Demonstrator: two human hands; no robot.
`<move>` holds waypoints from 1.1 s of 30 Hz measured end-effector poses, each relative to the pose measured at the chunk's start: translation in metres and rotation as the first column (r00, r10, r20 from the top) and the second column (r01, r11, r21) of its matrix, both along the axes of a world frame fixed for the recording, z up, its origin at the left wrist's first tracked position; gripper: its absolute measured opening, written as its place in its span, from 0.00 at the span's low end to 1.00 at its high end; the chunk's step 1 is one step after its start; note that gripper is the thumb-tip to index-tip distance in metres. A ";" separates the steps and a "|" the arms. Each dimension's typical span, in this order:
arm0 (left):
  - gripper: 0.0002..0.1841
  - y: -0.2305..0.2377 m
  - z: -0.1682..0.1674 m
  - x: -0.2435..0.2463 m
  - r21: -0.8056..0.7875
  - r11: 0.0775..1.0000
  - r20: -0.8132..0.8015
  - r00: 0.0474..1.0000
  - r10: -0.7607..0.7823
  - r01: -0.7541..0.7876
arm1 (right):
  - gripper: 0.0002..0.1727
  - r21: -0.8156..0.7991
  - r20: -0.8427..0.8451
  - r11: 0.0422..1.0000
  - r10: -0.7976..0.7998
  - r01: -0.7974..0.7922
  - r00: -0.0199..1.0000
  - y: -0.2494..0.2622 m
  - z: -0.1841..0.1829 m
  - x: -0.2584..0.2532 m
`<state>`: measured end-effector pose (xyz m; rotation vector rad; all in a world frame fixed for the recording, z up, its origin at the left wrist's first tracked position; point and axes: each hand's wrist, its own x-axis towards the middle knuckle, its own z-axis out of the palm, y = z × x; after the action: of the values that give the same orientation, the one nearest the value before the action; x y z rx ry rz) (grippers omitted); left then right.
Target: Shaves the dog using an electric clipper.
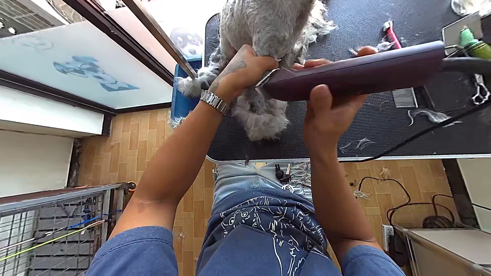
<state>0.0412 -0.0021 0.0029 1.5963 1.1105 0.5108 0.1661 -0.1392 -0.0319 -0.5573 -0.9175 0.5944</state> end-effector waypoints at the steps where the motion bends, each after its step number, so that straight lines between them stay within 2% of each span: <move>1: 0.06 -0.001 0.000 0.003 0.039 0.999 -0.005 1.000 -0.009 0.009 | 0.40 -0.010 0.044 1.000 -0.024 0.025 0.999 0.000 -0.001 -0.005; 3: 0.06 -0.001 0.001 0.008 0.109 0.994 -0.027 0.999 -0.023 0.026 | 0.41 -0.061 0.122 0.997 -0.034 0.041 0.992 -0.001 -0.007 -0.015; 6: 0.08 -0.002 0.005 0.011 0.108 0.994 -0.111 0.994 -0.003 0.015 | 0.39 -0.210 0.139 0.978 0.027 0.002 0.990 -0.006 -0.013 -0.026; 9: 0.12 -0.003 -0.002 0.007 0.139 0.990 -0.176 0.984 0.015 0.010 | 0.36 -0.316 0.115 0.938 0.189 -0.144 0.975 -0.001 -0.011 -0.007; 11: 0.16 -0.002 -0.004 0.003 0.178 0.984 -0.224 0.974 0.026 0.015 | 0.33 -0.290 0.045 0.934 0.230 -0.207 0.972 0.005 -0.010 0.011; 14: 0.23 0.002 -0.002 0.003 0.256 0.966 -0.329 0.943 0.054 0.033 | 0.34 -0.166 0.021 0.985 0.058 -0.054 0.998 0.005 -0.007 0.017; 16: 0.24 0.002 0.001 0.007 0.275 0.960 -0.383 0.922 0.062 0.049 | 0.36 -0.090 0.096 0.995 -0.028 0.036 0.995 0.000 -0.011 0.009; 18: 0.25 0.001 0.004 0.012 0.260 0.964 -0.400 0.915 0.053 0.058 | 0.39 -0.097 0.182 0.994 -0.026 0.044 0.983 -0.006 -0.022 -0.004; 21: 0.22 0.001 -0.005 0.015 0.252 0.966 -0.349 0.937 0.028 0.065 | 0.38 -0.197 0.266 0.980 0.062 -0.009 0.962 -0.011 -0.036 -0.021; 23: 0.19 -0.001 -0.013 0.011 0.213 0.976 -0.268 0.963 0.019 0.041 | 0.38 -0.283 0.238 0.952 0.188 -0.117 0.953 -0.007 -0.031 -0.013; 25: 0.20 -0.006 -0.014 0.004 0.135 0.990 -0.136 0.990 0.045 -0.027 | 0.39 -0.259 0.106 0.939 0.262 -0.228 0.959 -0.001 -0.029 0.007; 27: 0.20 -0.007 -0.014 -0.003 0.045 0.994 -0.021 0.995 0.097 -0.096 | 0.39 -0.172 -0.101 0.950 0.245 -0.260 0.964 0.002 -0.027 0.024; 28: 0.20 -0.006 -0.015 -0.005 0.006 0.994 0.003 0.994 0.113 -0.113 | 0.39 -0.151 -0.171 0.961 0.205 -0.231 0.964 0.001 -0.026 0.031; 29: 0.21 -0.005 -0.017 -0.008 -0.030 0.993 0.019 0.993 0.118 -0.117 | 0.41 -0.167 -0.172 0.971 0.141 -0.170 0.975 -0.001 -0.026 0.038; 31: 0.21 -0.005 -0.021 -0.009 -0.070 0.991 0.049 0.991 0.121 -0.118 | 0.42 -0.254 -0.031 0.967 -0.018 0.009 0.999 -0.002 -0.023 0.049; 33: 0.21 -0.009 -0.024 -0.007 -0.078 0.990 0.067 0.990 0.124 -0.118 | 0.47 -0.297 0.106 0.950 -0.073 0.101 0.992 -0.005 -0.018 0.051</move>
<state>0.0340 -0.0110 -0.0214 1.4420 1.1634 0.5965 0.2170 -0.1440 -0.0502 -0.9033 -0.8911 0.6369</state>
